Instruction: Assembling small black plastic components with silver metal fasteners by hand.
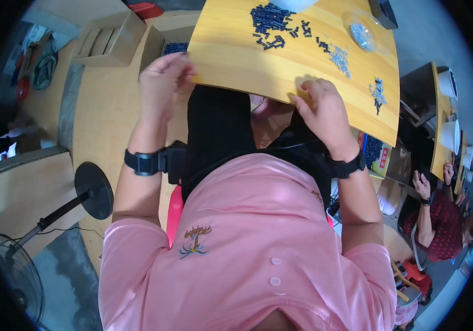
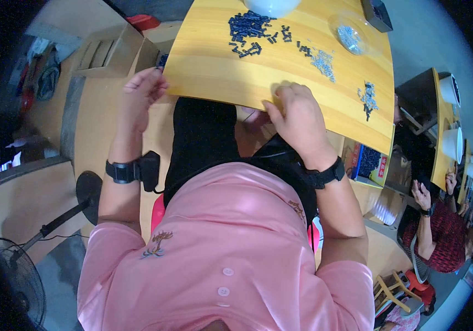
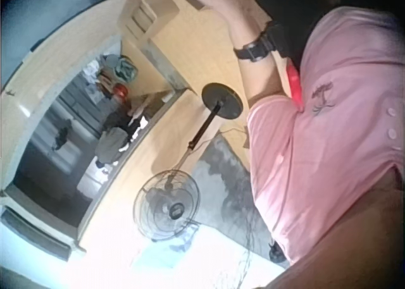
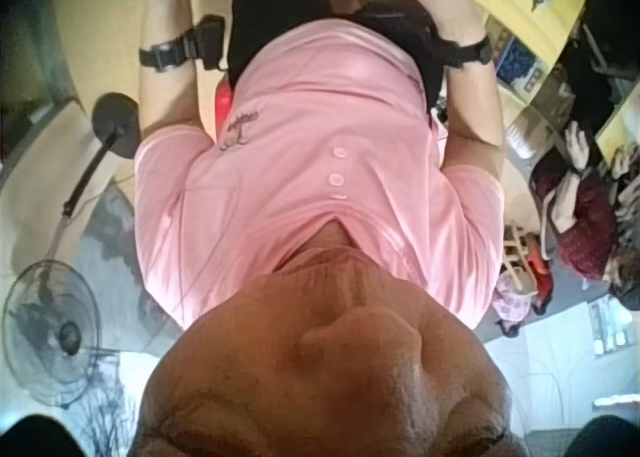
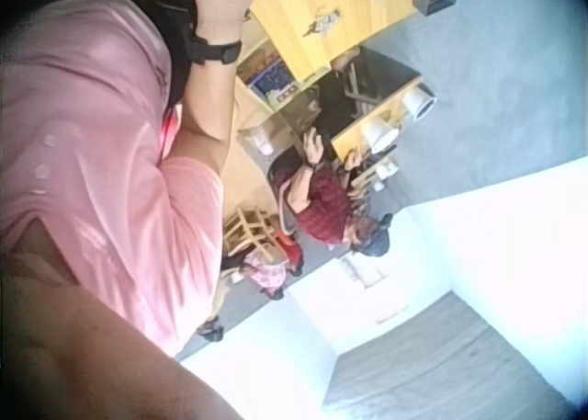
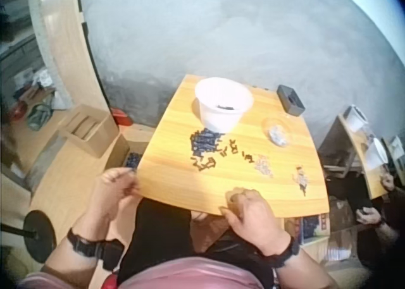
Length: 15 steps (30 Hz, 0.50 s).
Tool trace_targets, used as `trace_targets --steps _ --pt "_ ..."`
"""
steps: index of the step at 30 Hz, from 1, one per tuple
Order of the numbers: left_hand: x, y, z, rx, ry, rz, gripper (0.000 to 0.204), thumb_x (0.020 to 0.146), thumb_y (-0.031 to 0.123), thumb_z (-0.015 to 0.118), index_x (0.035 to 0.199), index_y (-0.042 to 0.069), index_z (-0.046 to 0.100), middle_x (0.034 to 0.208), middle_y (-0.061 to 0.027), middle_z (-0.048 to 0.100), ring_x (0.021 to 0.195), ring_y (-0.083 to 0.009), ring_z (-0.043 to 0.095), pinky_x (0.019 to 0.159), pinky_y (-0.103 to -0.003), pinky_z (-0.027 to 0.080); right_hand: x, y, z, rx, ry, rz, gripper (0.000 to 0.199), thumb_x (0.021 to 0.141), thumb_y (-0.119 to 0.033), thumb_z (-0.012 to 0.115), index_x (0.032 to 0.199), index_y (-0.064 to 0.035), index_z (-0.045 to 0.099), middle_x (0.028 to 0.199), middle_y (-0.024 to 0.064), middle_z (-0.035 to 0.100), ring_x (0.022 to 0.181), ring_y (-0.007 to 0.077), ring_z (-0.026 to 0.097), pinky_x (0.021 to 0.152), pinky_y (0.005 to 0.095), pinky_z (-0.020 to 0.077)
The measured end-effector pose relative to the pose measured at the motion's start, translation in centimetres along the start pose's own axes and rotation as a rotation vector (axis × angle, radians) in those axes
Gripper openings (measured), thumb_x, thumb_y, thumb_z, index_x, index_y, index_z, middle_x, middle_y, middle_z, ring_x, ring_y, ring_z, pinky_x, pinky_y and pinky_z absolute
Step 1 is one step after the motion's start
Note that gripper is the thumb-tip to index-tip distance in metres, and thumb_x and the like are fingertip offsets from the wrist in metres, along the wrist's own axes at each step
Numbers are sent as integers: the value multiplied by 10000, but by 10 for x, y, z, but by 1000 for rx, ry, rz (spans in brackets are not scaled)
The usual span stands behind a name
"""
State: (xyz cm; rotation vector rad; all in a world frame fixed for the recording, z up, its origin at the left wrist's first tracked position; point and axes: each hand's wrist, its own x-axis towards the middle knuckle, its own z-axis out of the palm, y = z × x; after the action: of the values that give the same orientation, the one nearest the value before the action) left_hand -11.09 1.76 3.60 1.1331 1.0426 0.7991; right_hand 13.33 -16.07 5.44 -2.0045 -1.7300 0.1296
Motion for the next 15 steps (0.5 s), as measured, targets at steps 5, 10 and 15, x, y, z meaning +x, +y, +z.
trace_targets --steps 5,10,15 --pt "71 -10 -57 7 155 -23 192 884 178 587 984 15 601 864 -72 641 725 -125 607 661 -226 496 -2 13 12 26 -12 84 199 753 -123 650 874 -2 549 799 188 565 809 366 539 724 421 446" --pt "115 -3 -58 37 203 -98 245 892 185 571 1031 -16 567 923 -104 636 758 -149 618 666 -230 507 0 18 21 67 11 87 179 753 -104 635 867 -7 538 776 176 557 780 362 534 704 417 440" --pt "97 -12 -16 -70 176 54 222 885 134 577 1031 -33 580 891 -93 642 751 -140 617 670 -229 510 1 12 25 30 88 31 150 759 -97 607 863 -19 532 758 166 545 758 351 530 689 415 435"
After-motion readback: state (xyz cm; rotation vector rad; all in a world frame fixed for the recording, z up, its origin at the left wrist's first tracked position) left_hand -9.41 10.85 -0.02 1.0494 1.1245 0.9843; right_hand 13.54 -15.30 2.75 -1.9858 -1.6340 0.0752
